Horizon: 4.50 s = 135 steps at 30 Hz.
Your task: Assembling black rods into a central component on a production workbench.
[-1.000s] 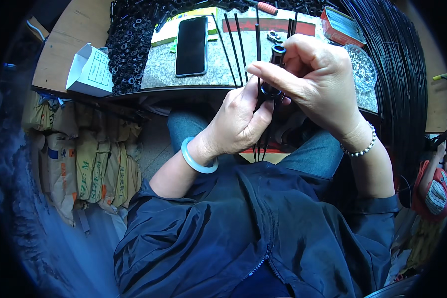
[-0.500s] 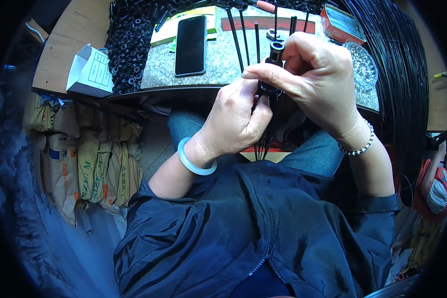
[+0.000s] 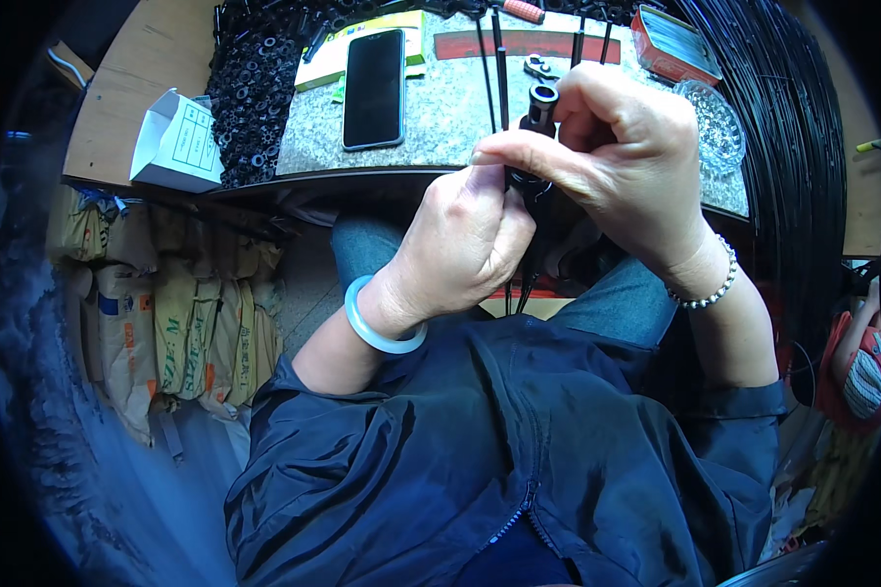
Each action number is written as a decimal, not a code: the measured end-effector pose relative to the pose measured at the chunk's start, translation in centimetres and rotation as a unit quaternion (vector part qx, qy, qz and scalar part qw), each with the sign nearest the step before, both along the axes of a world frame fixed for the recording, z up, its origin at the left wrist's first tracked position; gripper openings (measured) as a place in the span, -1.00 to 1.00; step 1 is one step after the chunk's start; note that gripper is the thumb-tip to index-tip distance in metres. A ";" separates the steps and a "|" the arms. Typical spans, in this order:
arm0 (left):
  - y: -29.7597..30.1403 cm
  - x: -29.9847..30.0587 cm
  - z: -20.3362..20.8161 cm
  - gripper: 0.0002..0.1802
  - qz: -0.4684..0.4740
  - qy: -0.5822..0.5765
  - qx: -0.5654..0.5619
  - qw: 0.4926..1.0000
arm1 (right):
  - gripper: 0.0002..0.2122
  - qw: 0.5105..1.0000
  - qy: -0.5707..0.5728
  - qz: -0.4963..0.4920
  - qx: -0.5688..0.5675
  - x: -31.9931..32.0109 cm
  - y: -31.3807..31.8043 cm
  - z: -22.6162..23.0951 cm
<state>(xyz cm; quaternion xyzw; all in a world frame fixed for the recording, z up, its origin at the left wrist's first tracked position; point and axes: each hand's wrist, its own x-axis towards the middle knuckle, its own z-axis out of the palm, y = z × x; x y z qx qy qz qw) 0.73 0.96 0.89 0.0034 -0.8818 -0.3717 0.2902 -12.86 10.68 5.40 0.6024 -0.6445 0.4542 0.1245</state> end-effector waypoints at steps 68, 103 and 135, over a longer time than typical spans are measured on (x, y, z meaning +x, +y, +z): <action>1.3 -0.4 -3.9 -0.80 -0.031 0.043 0.417 0.907 | -0.54 0.972 -0.007 -0.195 0.132 -5.6 -1.6 -8.3; 3.8 -0.9 -2.8 -0.67 0.005 0.016 0.263 0.965 | -0.77 0.733 -0.524 0.140 0.410 1.2 16.2 -1.2; 4.2 -0.8 -3.1 -0.61 0.005 0.052 0.202 0.978 | -0.64 0.788 -0.492 0.155 0.337 3.4 15.2 -3.7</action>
